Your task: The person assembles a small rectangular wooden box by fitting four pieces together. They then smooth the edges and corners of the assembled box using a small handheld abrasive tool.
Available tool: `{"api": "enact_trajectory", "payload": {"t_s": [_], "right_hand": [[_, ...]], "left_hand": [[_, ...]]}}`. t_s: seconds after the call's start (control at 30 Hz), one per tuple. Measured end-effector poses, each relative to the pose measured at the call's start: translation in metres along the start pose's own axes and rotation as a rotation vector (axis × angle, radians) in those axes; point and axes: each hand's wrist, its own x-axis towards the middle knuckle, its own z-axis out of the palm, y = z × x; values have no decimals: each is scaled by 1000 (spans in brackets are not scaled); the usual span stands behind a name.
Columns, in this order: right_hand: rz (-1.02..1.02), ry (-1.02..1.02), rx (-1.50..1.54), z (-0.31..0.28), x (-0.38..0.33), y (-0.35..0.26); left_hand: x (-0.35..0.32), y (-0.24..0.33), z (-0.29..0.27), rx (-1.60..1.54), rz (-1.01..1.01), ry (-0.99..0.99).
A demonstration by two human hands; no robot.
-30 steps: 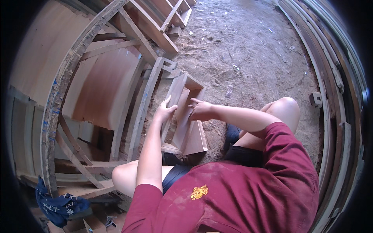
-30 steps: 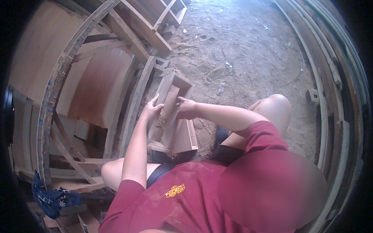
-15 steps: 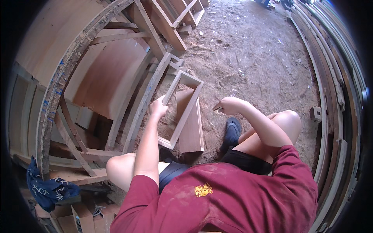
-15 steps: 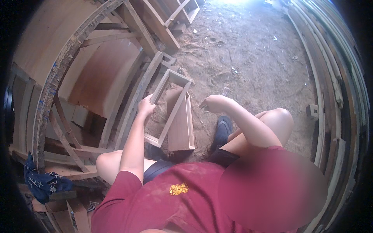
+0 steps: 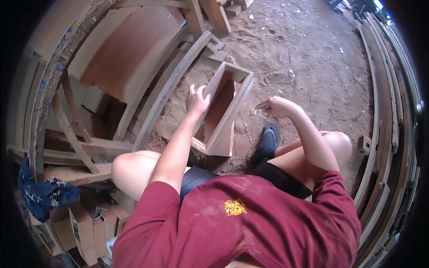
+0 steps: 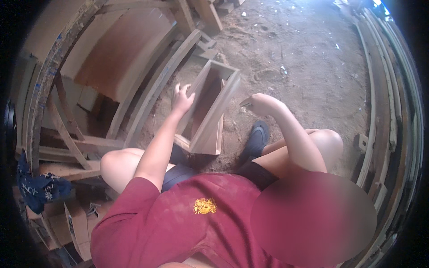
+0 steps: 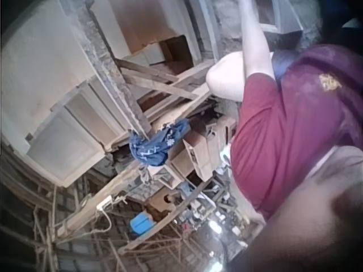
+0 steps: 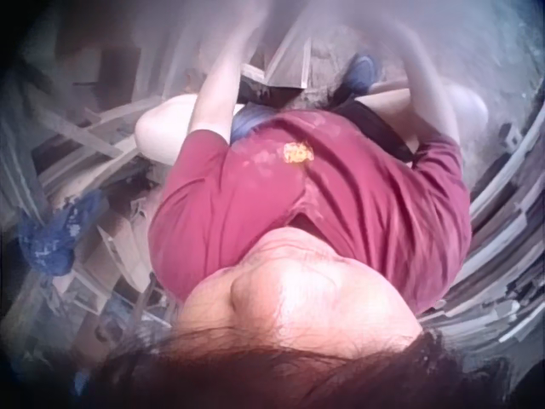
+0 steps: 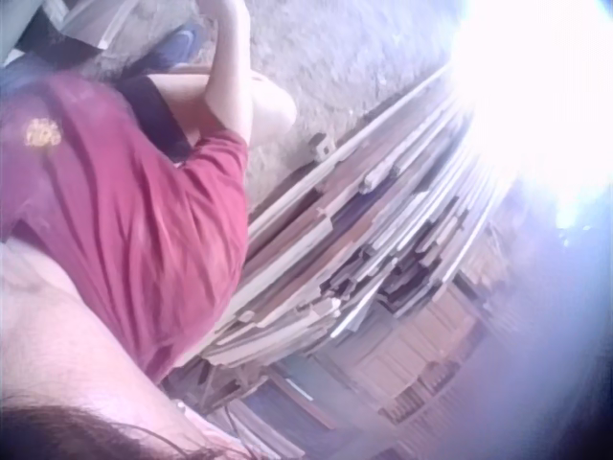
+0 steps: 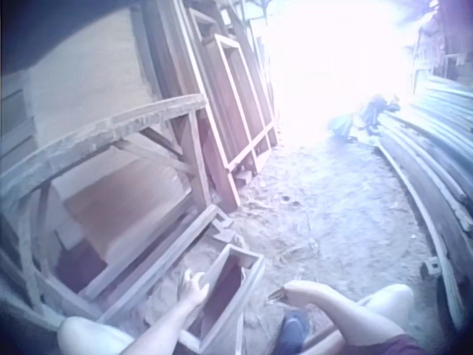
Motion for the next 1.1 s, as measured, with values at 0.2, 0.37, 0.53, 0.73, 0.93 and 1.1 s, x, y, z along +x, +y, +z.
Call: {"api": "enact_trajectory", "payload": {"t_s": [0.2,0.37,0.53,0.73,0.93,1.1], "right_hand": [[84,-70,-61,3,2,8],[244,-153,-38,-4,-2,0],[200,-147,-156,0,-6,15],[197,-179,-139,1,-3,25],[-2,-295,-44,7,-7,-19],[-195,-406,116,53,12,-28]], "left_hand": [[-20,87,-20,107,-191,-703],[-46,93,-6,-7,-183,-714],[-12,39,-23,-354,-151,-669],[31,11,-74,-877,-192,-770],[47,23,-65,-620,-304,-926],[43,-2,-17,-573,-278,-945]]}}
